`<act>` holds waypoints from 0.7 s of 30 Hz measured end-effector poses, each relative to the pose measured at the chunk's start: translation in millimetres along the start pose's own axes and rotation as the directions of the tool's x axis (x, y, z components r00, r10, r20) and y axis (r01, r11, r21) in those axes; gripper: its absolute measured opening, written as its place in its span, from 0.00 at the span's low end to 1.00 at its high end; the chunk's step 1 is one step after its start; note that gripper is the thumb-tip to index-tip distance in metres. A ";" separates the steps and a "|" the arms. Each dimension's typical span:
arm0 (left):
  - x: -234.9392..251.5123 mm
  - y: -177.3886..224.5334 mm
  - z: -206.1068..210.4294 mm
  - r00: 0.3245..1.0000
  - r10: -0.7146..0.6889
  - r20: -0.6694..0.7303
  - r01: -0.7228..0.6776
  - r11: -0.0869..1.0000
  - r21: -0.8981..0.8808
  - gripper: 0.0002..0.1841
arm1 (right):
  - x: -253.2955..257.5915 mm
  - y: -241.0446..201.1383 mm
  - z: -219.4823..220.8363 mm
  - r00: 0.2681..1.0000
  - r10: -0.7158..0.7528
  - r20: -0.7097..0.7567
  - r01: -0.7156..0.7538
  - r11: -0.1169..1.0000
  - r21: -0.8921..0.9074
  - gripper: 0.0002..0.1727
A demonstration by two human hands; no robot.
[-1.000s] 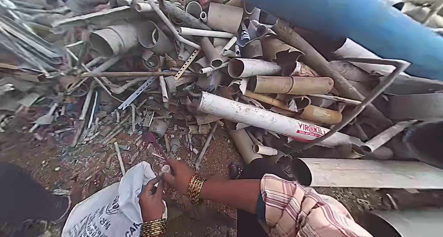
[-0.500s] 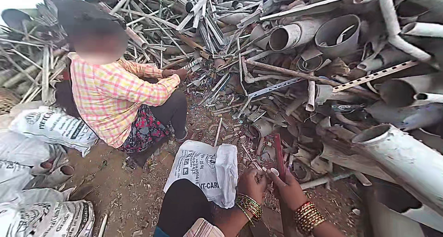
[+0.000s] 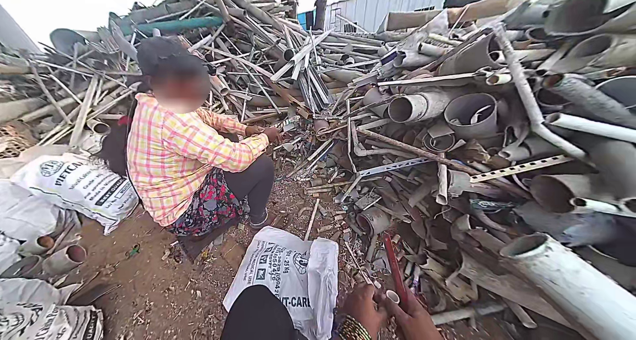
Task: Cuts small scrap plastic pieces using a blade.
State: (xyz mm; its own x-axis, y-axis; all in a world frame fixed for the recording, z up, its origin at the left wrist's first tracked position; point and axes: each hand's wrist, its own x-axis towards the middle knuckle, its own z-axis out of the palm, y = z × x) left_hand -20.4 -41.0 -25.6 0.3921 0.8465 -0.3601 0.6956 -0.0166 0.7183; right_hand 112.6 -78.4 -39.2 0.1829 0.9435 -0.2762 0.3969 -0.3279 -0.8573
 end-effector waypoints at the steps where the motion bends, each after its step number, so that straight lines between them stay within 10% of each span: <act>1: 0.8 -1.0 -0.1 1.000 -0.006 0.012 0.006 1.000 0.000 0.19 | -0.4 0.2 0.8 1.000 0.012 0.004 -0.012 1.000 0.000 0.34; 21: -3.5 -0.7 3.8 0.990 0.101 -0.100 -0.111 0.988 -0.108 0.17 | 4.5 2.6 -12.5 0.999 0.001 -0.050 -0.002 1.000 -0.007 0.30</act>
State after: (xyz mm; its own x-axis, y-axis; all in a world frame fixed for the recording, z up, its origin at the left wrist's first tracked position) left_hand -19.9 -45.9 -27.1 0.3978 0.8896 -0.2245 0.5786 -0.0534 0.8138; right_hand 125.6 -75.6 -37.2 0.2285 0.9395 -0.2551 0.4032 -0.3299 -0.8536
